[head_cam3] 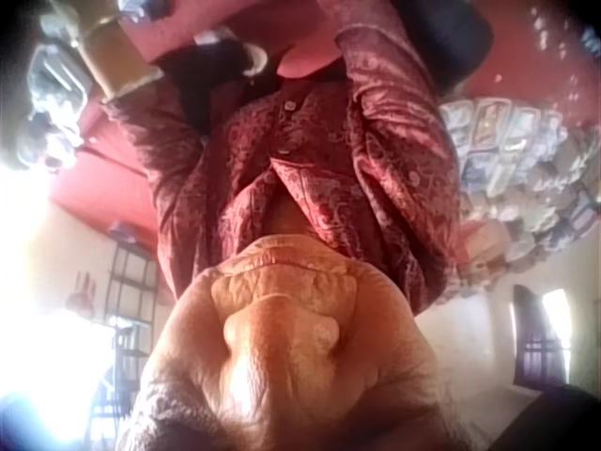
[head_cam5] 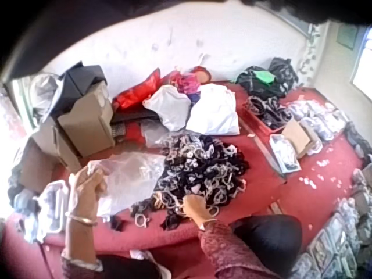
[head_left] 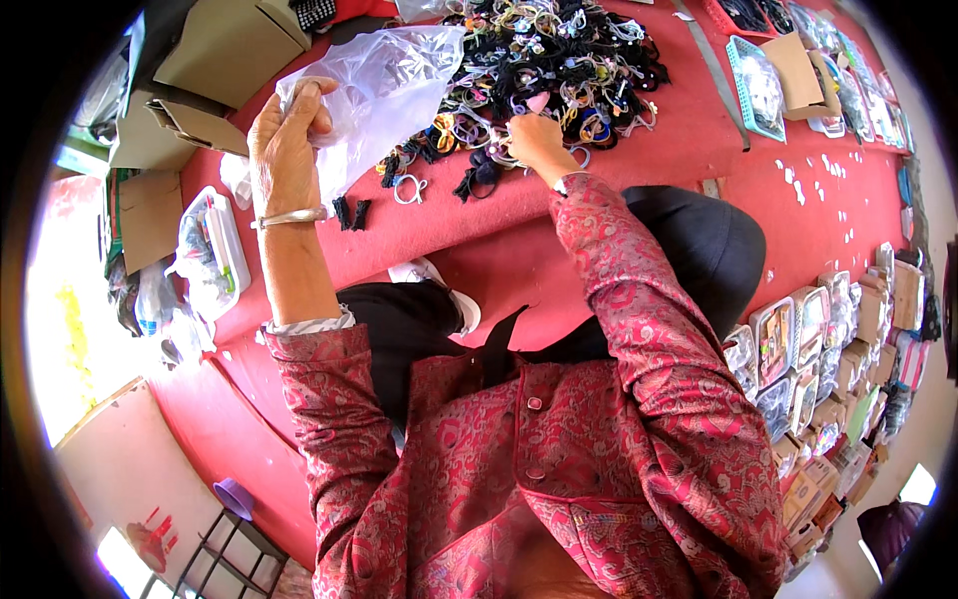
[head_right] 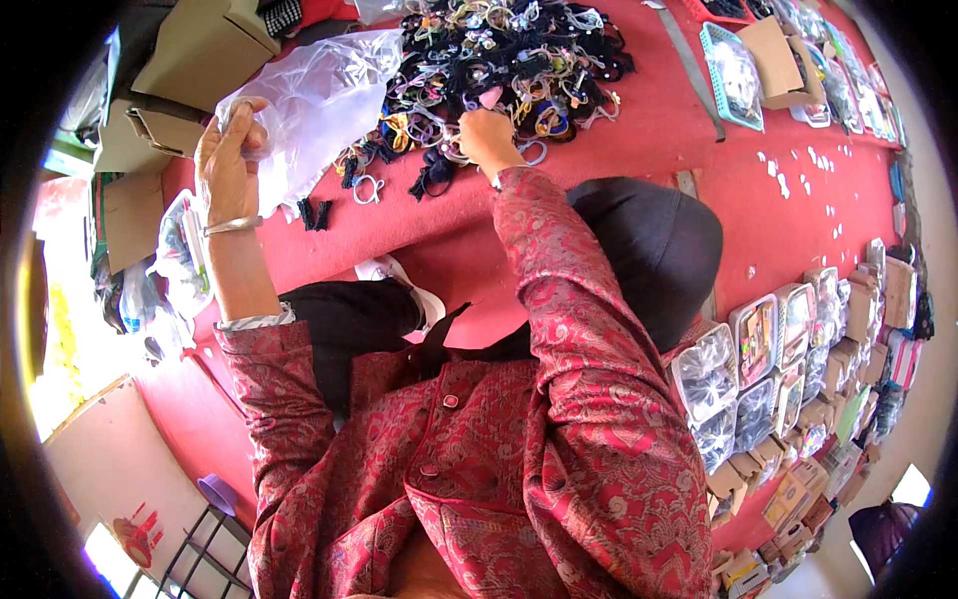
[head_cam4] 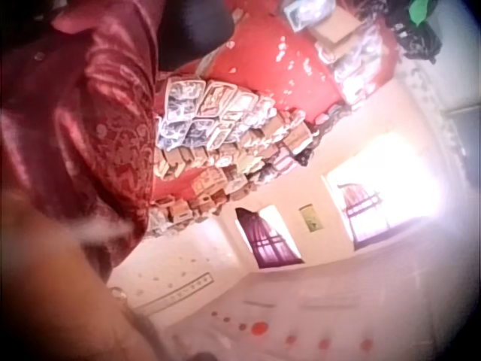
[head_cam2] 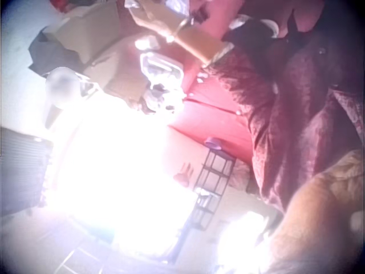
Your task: The person sits cross-legged on a red floor and sorts through a large pile of hair ties and accessories. They pick up individual items, separate them, and place them into clear plastic bags.
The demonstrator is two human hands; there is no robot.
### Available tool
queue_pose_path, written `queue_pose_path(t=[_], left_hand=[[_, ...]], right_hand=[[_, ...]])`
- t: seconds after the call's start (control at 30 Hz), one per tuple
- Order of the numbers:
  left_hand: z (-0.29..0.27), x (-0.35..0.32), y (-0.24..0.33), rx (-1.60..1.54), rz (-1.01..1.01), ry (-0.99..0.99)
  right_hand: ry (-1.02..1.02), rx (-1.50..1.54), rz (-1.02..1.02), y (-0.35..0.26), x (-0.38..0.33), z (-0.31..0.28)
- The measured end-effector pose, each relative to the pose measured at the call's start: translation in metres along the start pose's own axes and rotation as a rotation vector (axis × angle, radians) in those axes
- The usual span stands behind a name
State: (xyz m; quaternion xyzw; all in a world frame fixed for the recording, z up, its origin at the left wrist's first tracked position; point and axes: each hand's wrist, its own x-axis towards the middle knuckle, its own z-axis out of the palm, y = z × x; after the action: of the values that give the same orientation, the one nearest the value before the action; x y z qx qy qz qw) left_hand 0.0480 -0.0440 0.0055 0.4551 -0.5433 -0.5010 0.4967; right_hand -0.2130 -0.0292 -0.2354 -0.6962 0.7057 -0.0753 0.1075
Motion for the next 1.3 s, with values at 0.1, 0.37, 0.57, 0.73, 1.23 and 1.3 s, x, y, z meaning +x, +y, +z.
queue_pose_path(t=[0.1, 0.37, 0.57, 0.73, 1.23, 1.3], left_hand=[[-0.003, 0.0, 0.002, -0.025, 0.011, 0.004], [-0.005, 0.0, 0.005, -0.058, 0.013, 0.009], [-0.006, 0.001, 0.005, -0.053, -0.006, 0.019], [-0.003, -0.001, 0.007, -0.071, 0.004, 0.0], [0.033, -0.011, -0.002, 0.078, -0.033, -0.197], [0.037, -0.017, 0.0, 0.125, -0.057, -0.204]], right_hand=[[-0.021, 0.134, 0.156, 0.008, 0.003, -0.016], [0.104, 1.301, 0.271, 0.051, 0.013, -0.077], [0.172, 1.794, 0.389, 0.067, 0.007, -0.113], [0.192, 1.914, 0.339, 0.057, 0.007, -0.135], [-0.287, 2.326, -0.107, -0.008, 0.011, -0.238], [-0.387, 2.345, -0.151, -0.034, 0.01, -0.23]])
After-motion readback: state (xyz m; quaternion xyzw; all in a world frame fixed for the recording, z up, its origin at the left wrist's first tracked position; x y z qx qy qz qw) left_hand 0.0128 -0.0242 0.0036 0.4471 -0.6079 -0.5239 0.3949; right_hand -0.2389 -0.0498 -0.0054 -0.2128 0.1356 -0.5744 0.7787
